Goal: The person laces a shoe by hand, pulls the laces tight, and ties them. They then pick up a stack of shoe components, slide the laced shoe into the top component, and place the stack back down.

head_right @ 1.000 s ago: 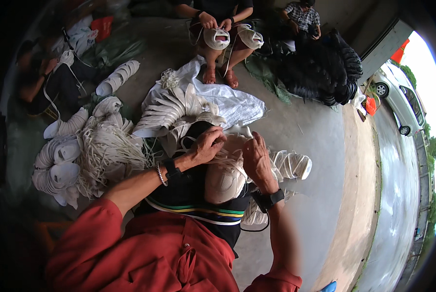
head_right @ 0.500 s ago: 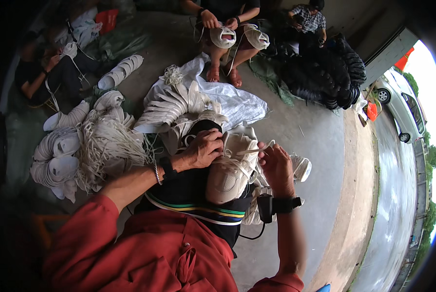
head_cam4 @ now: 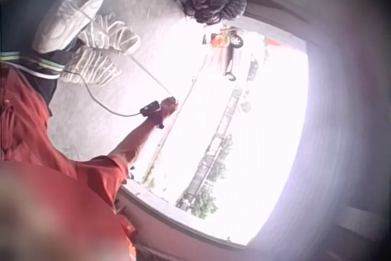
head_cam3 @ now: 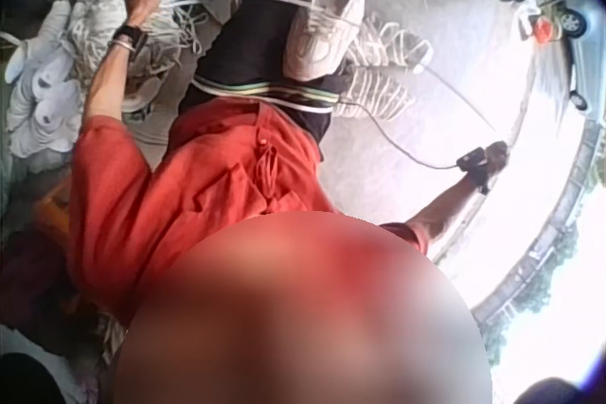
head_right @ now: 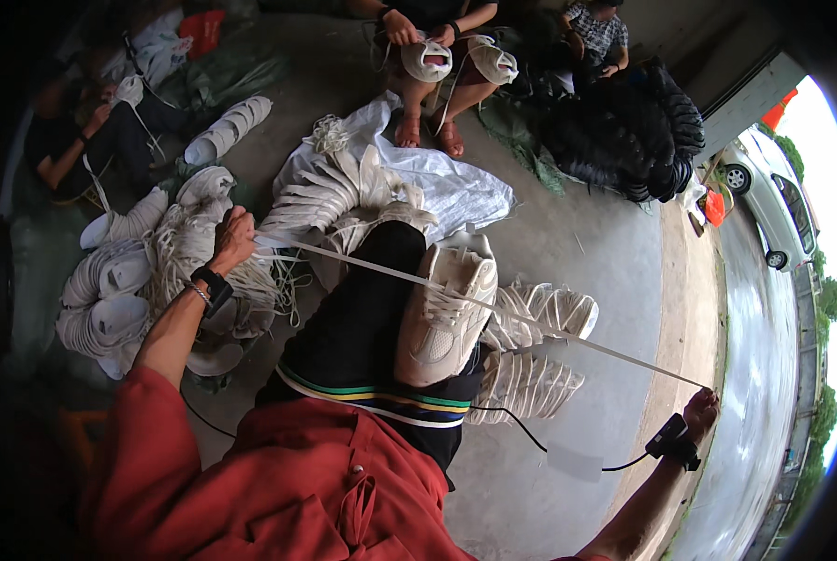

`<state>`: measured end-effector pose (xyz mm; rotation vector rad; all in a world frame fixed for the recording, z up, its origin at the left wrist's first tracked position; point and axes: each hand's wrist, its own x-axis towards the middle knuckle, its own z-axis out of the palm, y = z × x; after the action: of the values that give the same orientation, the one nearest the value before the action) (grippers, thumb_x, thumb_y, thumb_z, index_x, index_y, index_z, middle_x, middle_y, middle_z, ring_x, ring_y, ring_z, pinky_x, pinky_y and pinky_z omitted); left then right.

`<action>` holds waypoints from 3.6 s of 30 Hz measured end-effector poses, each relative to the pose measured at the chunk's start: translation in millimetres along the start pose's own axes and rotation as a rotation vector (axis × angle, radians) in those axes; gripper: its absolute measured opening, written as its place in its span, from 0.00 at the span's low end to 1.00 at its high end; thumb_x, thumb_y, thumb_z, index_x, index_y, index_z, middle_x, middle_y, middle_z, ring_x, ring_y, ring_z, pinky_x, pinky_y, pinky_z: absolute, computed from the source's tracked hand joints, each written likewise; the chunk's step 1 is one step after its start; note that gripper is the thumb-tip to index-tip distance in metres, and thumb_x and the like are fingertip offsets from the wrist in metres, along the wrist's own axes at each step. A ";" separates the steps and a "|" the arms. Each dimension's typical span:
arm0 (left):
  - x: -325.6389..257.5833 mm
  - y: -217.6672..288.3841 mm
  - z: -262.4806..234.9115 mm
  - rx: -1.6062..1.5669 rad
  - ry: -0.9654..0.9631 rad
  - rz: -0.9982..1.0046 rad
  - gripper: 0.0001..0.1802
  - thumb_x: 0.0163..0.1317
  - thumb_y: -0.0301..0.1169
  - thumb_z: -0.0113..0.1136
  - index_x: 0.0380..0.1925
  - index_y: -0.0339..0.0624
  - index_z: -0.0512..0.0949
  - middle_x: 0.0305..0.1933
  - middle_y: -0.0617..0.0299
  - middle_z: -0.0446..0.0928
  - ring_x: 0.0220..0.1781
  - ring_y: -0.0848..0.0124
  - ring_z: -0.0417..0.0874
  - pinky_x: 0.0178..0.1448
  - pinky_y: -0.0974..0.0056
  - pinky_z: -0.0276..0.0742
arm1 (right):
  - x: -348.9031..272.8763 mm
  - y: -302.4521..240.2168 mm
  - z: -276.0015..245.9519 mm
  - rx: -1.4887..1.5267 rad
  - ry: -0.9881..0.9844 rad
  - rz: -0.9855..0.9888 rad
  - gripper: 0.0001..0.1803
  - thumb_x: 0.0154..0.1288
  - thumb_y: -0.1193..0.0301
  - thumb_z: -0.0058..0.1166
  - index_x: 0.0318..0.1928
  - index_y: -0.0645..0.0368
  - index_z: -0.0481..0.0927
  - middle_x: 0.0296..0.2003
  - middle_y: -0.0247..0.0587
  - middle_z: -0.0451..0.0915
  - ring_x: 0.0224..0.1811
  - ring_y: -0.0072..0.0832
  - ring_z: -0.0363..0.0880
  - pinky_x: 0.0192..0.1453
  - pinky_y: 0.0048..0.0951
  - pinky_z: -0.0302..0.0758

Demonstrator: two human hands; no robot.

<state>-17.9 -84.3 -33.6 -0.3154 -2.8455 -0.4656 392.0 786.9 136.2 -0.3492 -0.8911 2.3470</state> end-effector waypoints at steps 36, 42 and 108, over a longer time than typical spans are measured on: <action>-27.3 289.2 -2.7 -0.831 -0.184 0.310 0.07 0.49 0.24 0.55 0.30 0.37 0.70 0.22 0.52 0.75 0.27 0.56 0.79 0.29 0.59 0.71 | -79.0 406.1 288.1 -1.591 -0.595 -0.245 0.07 0.51 0.72 0.51 0.31 0.61 0.73 0.23 0.50 0.77 0.27 0.46 0.78 0.30 0.39 0.73; -20.5 268.7 -13.3 -0.813 -0.330 0.204 0.08 0.51 0.25 0.54 0.33 0.35 0.71 0.18 0.56 0.74 0.21 0.66 0.78 0.26 0.64 0.70 | -75.3 384.9 279.8 -1.556 -0.694 -0.149 0.10 0.50 0.74 0.57 0.34 0.63 0.74 0.28 0.48 0.79 0.32 0.39 0.81 0.34 0.33 0.75; -10.6 134.8 -3.5 -2.093 -0.456 -0.795 0.07 0.63 0.35 0.48 0.28 0.46 0.70 0.19 0.67 0.67 0.26 0.68 0.70 0.28 0.67 0.63 | -80.2 93.7 -56.4 -0.305 0.631 -0.335 0.10 0.65 0.68 0.45 0.43 0.60 0.71 0.22 0.32 0.72 0.21 0.22 0.72 0.25 0.20 0.73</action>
<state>26.4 37.5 5.1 0.5135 -1.2530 -3.4247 438.2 710.6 34.1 -0.9242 -0.8961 1.6381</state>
